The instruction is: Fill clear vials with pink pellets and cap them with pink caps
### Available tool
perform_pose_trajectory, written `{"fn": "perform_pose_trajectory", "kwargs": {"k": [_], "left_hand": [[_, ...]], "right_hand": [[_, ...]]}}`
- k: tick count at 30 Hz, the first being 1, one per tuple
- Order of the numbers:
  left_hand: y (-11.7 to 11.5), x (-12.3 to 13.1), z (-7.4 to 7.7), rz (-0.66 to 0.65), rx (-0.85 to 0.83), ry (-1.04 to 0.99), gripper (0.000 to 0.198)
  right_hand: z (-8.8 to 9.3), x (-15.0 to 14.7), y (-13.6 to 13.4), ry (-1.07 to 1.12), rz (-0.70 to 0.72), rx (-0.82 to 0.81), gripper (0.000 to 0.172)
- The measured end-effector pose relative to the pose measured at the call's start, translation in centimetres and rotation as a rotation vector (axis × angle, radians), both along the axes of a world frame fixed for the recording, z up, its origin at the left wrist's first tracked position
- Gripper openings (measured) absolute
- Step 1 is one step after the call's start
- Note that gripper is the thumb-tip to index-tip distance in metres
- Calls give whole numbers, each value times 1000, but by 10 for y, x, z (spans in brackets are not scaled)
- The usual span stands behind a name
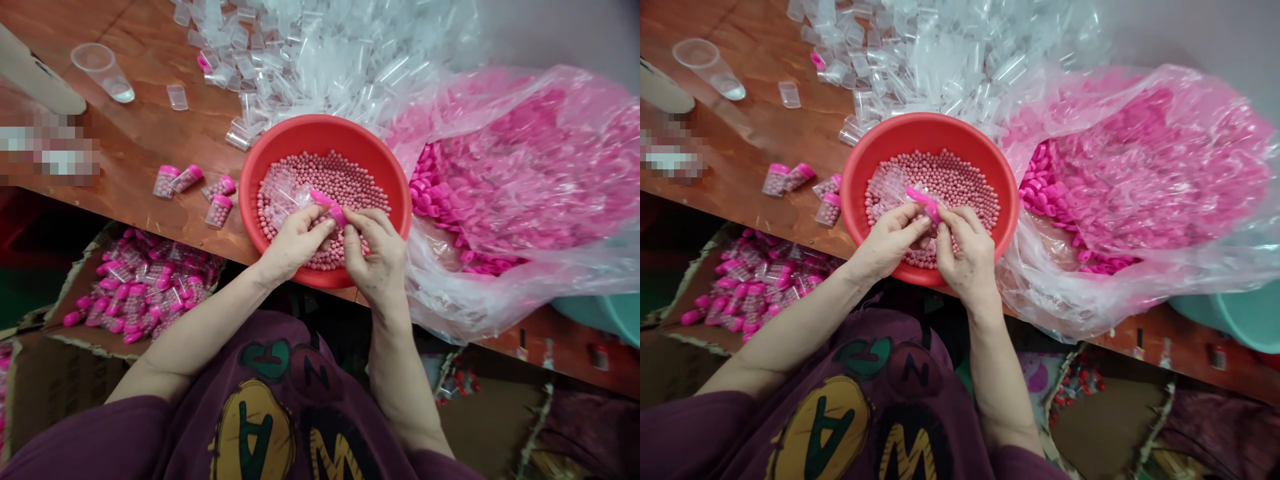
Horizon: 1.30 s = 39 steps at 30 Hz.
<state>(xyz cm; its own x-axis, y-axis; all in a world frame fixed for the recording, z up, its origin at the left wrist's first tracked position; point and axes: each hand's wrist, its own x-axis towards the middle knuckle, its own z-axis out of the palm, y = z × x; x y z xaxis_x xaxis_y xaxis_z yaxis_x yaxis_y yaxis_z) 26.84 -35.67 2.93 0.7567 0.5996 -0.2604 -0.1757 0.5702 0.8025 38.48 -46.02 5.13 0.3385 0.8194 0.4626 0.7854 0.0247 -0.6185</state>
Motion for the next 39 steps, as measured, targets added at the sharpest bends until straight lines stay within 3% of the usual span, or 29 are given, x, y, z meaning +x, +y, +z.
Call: {"fn": "perform_pose_trajectory", "kwargs": {"k": [5, 8, 11, 13, 15, 17, 19, 23, 24, 29, 31, 35, 39], "left_hand": [[2, -2, 2, -21, 12, -68, 24], [5, -6, 3, -194, 0, -124, 30], [6, -8, 4, -344, -45, -159, 32], [7, -8, 5, -344, -113, -156, 33], [9, -7, 6, -305, -185, -143, 33], [11, -4, 6, -245, -238, -128, 28], [14, -1, 4, -172, -275, -110, 21], [16, 2, 1, -120, -314, -63, 19], [16, 2, 0, -121, -316, -56, 20], [14, 0, -1, -186, -276, -91, 29], [12, 1, -4, -148, -214, -103, 29], [5, 6, -13, 74, 87, -19, 30], [1, 10, -18, 85, 241, 20, 32]], "right_hand": [[-7, 3, 1, 260, -77, 67, 29], [-5, 14, 16, 608, -70, -33, 57], [0, 18, 35, 861, 53, -249, 77], [4, 18, 42, 961, 91, -240, 75], [5, 17, 39, 1018, 80, -92, 59], [2, 16, 29, 950, 83, 12, 45], [-7, 16, 17, 721, 129, -18, 47], [-33, 16, 7, 181, 171, -87, 93], [-37, 16, 8, 98, 152, -77, 98], [-41, 14, 13, -116, 49, -18, 84], [-40, 15, 12, -158, 34, 7, 80], [-43, 20, 11, -234, 24, -1, 74], [-49, 20, 11, -299, -4, -8, 75]]}}
